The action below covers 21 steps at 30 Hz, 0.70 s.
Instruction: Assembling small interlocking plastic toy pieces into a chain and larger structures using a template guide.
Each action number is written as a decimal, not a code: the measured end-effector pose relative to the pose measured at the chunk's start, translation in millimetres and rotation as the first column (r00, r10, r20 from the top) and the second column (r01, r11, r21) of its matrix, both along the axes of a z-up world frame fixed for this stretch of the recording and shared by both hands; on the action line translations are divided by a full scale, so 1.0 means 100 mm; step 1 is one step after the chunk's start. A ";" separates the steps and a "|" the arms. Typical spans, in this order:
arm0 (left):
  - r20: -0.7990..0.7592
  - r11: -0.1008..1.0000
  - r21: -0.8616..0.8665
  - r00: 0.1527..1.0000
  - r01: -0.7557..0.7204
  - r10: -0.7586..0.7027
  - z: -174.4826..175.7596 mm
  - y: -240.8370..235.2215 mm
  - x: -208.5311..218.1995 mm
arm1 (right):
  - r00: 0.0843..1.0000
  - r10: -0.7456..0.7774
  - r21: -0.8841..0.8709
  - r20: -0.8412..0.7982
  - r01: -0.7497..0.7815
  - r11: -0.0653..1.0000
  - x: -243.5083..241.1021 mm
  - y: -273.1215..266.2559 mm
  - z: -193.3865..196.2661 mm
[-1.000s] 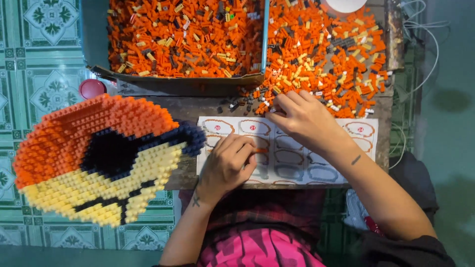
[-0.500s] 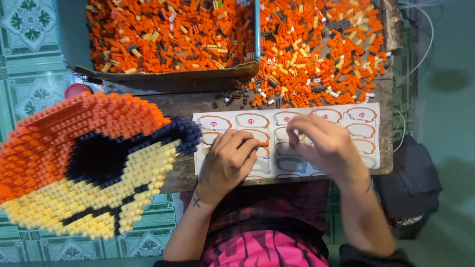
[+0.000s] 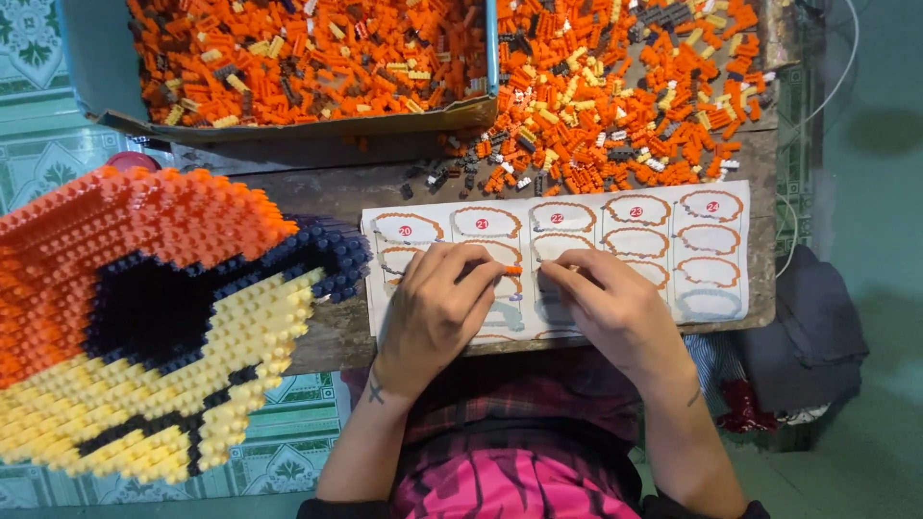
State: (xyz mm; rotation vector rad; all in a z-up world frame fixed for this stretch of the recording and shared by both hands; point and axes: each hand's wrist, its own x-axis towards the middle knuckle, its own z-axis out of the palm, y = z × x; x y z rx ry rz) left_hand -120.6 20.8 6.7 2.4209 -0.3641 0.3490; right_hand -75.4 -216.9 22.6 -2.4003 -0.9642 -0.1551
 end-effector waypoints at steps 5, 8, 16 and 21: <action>0.004 1.000 0.008 1.000 -0.001 0.001 0.00 -0.01 -0.01 | 0.999 -0.006 0.032 0.032 0.005 0.999 -0.03 0.04 -0.05; 0.002 1.000 0.010 1.000 -0.007 0.007 -0.02 -0.01 0.00 | 0.999 -0.043 0.111 0.030 0.039 0.993 -0.07 0.11 -0.13; -0.002 1.000 0.001 1.000 -0.004 0.004 0.01 0.01 0.01 | 0.994 -0.077 0.305 -0.081 0.098 0.947 -0.10 0.23 -0.28; 0.007 1.000 0.015 1.000 -0.004 0.004 -0.01 0.01 0.01 | 0.993 -0.084 0.292 -0.080 0.104 0.951 -0.10 0.25 -0.25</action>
